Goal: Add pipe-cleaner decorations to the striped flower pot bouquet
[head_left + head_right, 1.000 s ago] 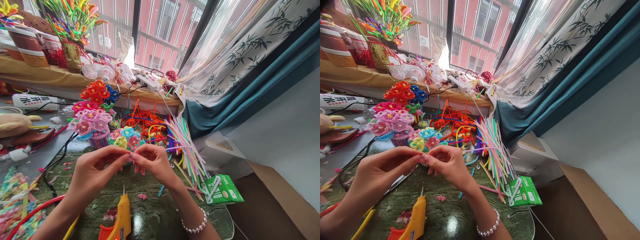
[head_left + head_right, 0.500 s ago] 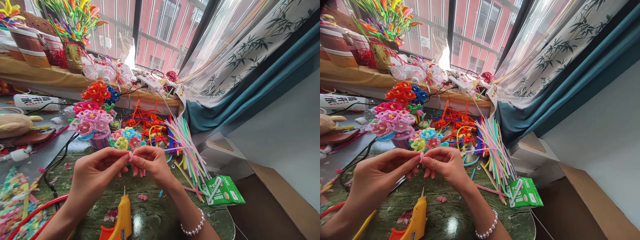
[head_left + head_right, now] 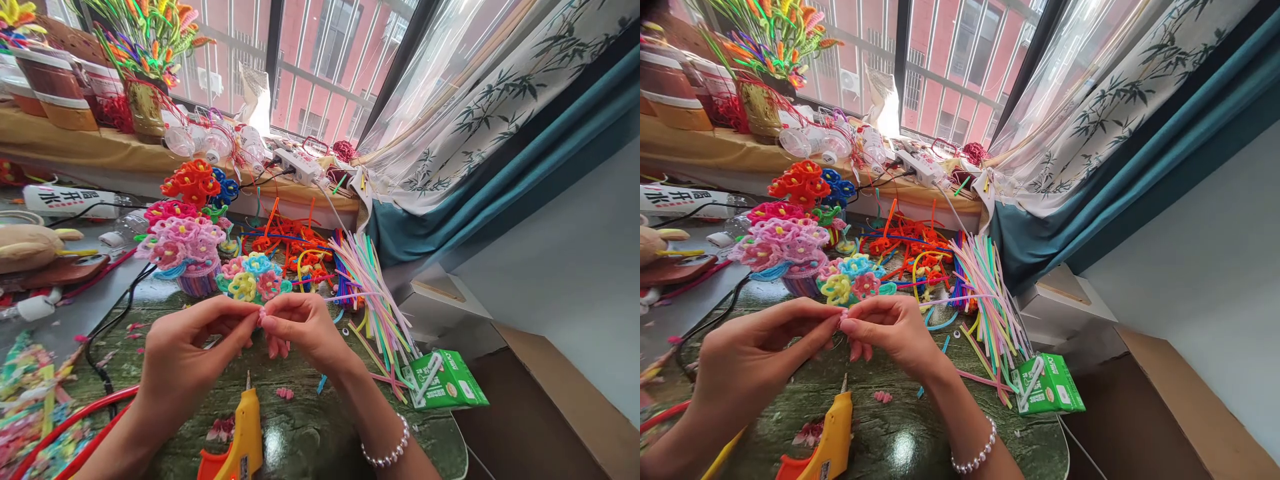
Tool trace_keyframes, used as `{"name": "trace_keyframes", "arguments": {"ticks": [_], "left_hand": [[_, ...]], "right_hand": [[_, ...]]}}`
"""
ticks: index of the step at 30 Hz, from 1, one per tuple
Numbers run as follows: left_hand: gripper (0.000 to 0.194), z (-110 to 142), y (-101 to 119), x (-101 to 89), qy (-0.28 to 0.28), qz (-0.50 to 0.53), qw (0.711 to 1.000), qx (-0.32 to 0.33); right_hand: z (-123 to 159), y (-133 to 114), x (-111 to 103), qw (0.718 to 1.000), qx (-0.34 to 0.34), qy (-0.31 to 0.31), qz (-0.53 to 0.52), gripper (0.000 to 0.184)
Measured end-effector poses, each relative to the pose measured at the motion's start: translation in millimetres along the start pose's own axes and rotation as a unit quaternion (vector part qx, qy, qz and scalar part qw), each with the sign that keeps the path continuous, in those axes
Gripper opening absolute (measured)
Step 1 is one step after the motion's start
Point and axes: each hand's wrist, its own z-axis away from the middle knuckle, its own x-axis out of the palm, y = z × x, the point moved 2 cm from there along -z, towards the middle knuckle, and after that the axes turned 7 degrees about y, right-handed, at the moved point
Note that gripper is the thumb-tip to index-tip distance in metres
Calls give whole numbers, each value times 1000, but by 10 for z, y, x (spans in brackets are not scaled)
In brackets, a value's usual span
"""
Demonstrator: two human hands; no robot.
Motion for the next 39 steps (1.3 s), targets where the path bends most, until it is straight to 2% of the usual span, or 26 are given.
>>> {"name": "trace_keyframes", "arguments": {"ticks": [4,9,21,23,26,29,32,39], "left_hand": [[3,-10,-19,8,-9,3,1000,4],[4,12,-33,16,-6,14,1000,-25],[10,34,-13,7,11,27,997,-72],[11,37,-24,0,23,25,996,-77],[13,35,-54,-8,43,19,996,-82],[15,35,-77,-9,60,10,995,-74],[14,54,-81,-1,65,-8,996,-61],[6,93,-62,3,81,-54,995,0]], "right_hand": [[8,31,-13,1000,4,4,-8,35],[12,53,-5,1000,2,25,-9,37],[-16,69,1,998,-44,30,-21,38],[-16,44,-20,997,-59,44,-2,37],[16,-24,-41,987,-106,93,81,35],[76,-78,-21,956,-185,138,183,29],[123,-76,16,929,-239,157,235,28],[134,-29,27,939,-220,158,213,22]]}}
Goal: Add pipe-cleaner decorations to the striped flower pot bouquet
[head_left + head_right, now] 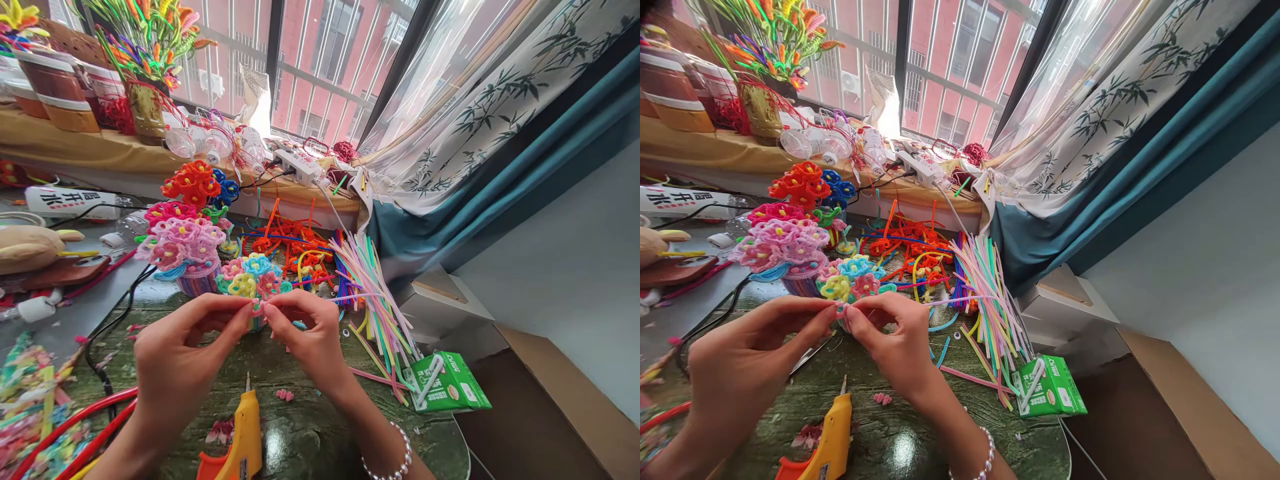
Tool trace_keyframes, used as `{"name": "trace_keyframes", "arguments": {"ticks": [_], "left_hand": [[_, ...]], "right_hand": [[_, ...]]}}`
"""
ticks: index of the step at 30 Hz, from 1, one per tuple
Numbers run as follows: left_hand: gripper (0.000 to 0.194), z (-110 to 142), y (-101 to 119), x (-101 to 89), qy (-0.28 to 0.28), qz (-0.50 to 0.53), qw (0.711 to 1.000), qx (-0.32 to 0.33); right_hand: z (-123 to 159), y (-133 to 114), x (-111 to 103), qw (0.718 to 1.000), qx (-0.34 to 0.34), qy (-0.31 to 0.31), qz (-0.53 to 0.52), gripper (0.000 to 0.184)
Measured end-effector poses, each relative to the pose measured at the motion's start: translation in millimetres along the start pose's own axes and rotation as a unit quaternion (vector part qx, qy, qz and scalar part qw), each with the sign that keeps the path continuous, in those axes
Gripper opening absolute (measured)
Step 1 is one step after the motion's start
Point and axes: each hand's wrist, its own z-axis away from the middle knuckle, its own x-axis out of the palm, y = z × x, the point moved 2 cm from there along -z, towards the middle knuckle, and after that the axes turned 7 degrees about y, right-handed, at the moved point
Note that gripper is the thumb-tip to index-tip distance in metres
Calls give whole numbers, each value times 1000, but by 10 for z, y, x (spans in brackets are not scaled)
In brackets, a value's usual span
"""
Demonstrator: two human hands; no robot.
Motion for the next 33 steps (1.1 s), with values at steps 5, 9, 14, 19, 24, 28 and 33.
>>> {"name": "trace_keyframes", "arguments": {"ticks": [5,9,14,19,24,28,33], "left_hand": [[5,-12,-14,1,-3,-34,996,77],[5,-19,-13,-2,-16,-50,993,109],[5,-28,2,-17,-23,-67,988,140],[7,-64,-2,4,-32,-80,981,175],[8,-68,-24,12,-34,-87,983,160],[7,-63,-42,0,-26,-80,987,139],[6,-66,-42,1,-33,-80,986,141]], "right_hand": [[-13,-18,-15,1000,-3,-7,-1,23],[-14,-31,-27,999,-31,-13,36,19],[-20,-53,-47,991,-94,-25,91,17],[-21,-68,-47,972,-185,-23,146,15],[-15,-69,-43,956,-237,-22,174,13],[-19,-85,-47,950,-252,-22,182,15],[-16,-74,-36,939,-273,-27,206,17]]}}
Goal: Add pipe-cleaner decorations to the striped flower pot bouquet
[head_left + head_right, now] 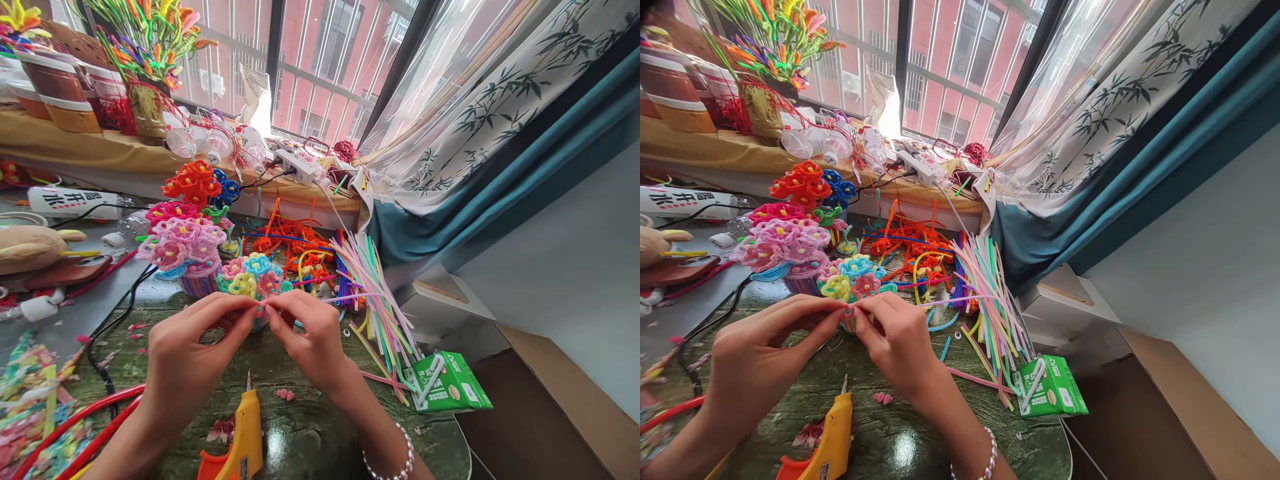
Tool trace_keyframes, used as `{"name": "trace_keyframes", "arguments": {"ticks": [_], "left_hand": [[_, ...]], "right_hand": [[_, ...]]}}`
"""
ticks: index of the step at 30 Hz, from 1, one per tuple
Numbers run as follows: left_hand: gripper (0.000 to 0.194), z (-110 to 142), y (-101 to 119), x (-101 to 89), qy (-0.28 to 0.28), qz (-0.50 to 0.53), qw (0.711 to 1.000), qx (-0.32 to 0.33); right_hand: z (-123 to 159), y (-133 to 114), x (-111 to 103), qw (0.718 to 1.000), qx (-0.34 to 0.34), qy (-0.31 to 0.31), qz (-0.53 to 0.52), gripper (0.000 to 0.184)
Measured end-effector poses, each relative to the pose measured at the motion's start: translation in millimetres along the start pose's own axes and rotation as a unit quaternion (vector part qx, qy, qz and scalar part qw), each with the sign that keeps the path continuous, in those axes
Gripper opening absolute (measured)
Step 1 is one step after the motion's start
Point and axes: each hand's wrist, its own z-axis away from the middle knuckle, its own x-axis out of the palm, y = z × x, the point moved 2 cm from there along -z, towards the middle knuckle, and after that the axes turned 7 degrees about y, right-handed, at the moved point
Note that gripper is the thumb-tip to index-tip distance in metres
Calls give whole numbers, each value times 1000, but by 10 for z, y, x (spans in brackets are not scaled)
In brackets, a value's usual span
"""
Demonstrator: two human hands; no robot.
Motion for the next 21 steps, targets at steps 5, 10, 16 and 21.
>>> {"name": "trace_keyframes", "arguments": {"ticks": [5,10,16,21], "left_hand": [[7,-20,28,24,-13,13,1000,-6],[7,-19,1,15,-30,33,998,-35],[14,-17,-65,-8,-79,72,989,-98],[21,-36,-102,-13,-69,99,981,-149]], "right_hand": [[5,29,1,1000,19,-2,-20,14],[-12,39,-21,997,54,-9,-61,13],[-22,67,-17,975,180,-34,-125,13],[-17,84,-8,937,285,-36,-198,11]]}}
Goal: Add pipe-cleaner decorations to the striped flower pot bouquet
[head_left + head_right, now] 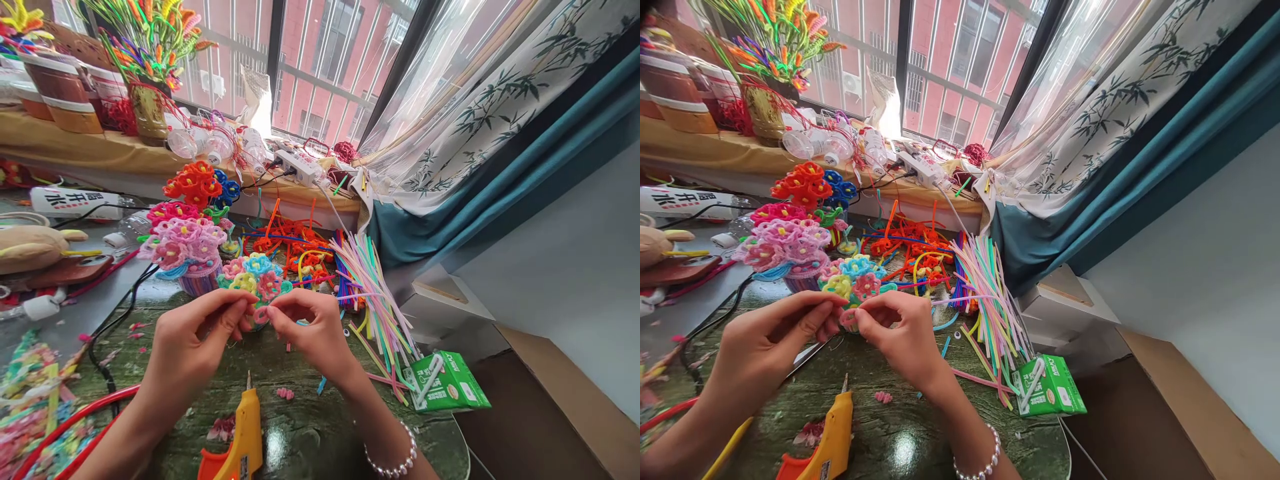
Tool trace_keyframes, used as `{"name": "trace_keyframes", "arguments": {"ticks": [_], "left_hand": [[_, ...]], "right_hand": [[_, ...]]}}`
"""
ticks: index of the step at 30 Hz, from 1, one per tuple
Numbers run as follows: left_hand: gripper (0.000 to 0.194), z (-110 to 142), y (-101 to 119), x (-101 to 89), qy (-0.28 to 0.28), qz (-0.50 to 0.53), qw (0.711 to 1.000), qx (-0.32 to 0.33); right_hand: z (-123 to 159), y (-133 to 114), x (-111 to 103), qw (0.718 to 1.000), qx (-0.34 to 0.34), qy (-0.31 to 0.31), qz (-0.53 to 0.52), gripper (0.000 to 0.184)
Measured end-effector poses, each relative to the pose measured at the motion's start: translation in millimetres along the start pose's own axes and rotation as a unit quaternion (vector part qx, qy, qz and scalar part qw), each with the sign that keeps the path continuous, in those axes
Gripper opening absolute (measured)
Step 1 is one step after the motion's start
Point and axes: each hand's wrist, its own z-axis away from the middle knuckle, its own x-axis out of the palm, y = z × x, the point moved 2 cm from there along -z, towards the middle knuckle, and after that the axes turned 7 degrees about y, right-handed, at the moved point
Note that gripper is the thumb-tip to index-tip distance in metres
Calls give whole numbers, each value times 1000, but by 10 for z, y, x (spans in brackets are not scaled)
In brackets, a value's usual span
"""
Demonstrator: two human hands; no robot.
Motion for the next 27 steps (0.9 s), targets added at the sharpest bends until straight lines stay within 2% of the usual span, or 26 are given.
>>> {"name": "trace_keyframes", "arguments": {"ticks": [4,8,10,14,18,27], "left_hand": [[27,1,-5,-12,7,17,1000,-23],[26,-1,28,12,-65,43,996,-48],[25,-12,56,17,-80,58,993,-61],[29,-29,109,3,-37,77,991,-101],[29,-16,140,-8,9,81,992,-95],[22,65,88,14,21,24,999,-40]], "right_hand": [[-10,-1,-13,999,26,-7,-27,12],[-9,-8,-19,1000,0,-11,-13,11],[-6,-16,-18,1000,-12,-12,-8,14],[-8,-24,-22,999,1,-9,-37,30],[-15,-21,-20,998,27,2,-54,42],[17,-22,31,999,4,3,-34,30]]}}
